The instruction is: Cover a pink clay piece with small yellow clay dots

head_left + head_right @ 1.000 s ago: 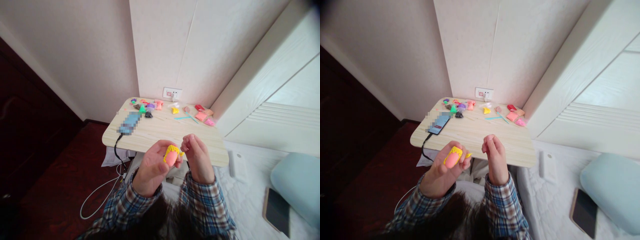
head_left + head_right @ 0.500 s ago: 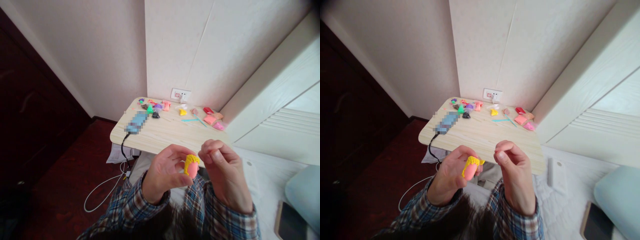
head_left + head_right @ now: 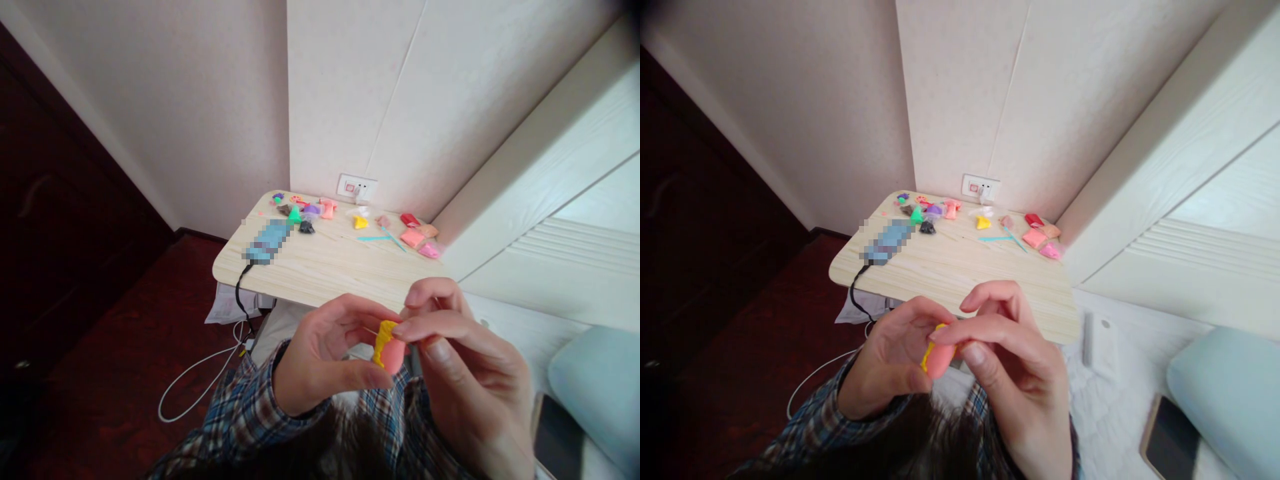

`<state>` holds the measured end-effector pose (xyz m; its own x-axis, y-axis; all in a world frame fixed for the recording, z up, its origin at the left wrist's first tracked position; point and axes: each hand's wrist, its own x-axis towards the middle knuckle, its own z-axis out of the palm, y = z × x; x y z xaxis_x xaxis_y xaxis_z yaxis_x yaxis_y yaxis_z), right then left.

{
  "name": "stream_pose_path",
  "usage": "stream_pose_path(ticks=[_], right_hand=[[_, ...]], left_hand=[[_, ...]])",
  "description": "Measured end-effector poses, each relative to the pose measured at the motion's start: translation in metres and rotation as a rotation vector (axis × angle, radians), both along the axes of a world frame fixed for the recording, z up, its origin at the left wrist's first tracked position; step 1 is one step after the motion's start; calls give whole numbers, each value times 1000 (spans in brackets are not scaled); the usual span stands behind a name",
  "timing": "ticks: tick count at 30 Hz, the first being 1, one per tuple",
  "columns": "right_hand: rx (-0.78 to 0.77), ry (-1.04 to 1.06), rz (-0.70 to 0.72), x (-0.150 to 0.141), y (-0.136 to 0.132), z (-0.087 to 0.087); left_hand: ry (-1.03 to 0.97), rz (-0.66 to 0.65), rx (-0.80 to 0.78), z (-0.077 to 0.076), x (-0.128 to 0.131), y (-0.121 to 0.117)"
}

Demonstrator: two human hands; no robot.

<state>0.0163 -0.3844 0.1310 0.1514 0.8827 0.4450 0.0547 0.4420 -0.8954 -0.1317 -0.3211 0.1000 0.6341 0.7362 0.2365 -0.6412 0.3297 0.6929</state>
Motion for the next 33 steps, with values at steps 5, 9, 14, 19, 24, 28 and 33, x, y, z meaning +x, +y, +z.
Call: stream_pose_path(ticks=[5,9,14,19,24,28,33], right_hand=[[31,-78,-3,-1,2,0],[41,-101,-19,-1,3,1],[-11,-52,9,1,4,2],[-101,29,64,3,5,5],[-162,87,88,3,7,7],[-167,134,102,3,6,7],[-150,88,34,2,5,8]], left_hand=[[12,17,55,-2,0,2],[-33,5,72,-6,1,3],[-34,-1,85,-6,0,2],[-27,-29,92,5,-2,2],[-21,-48,123,6,-3,3],[-30,-74,91,3,-3,3],[-50,-98,80,3,-2,3]])
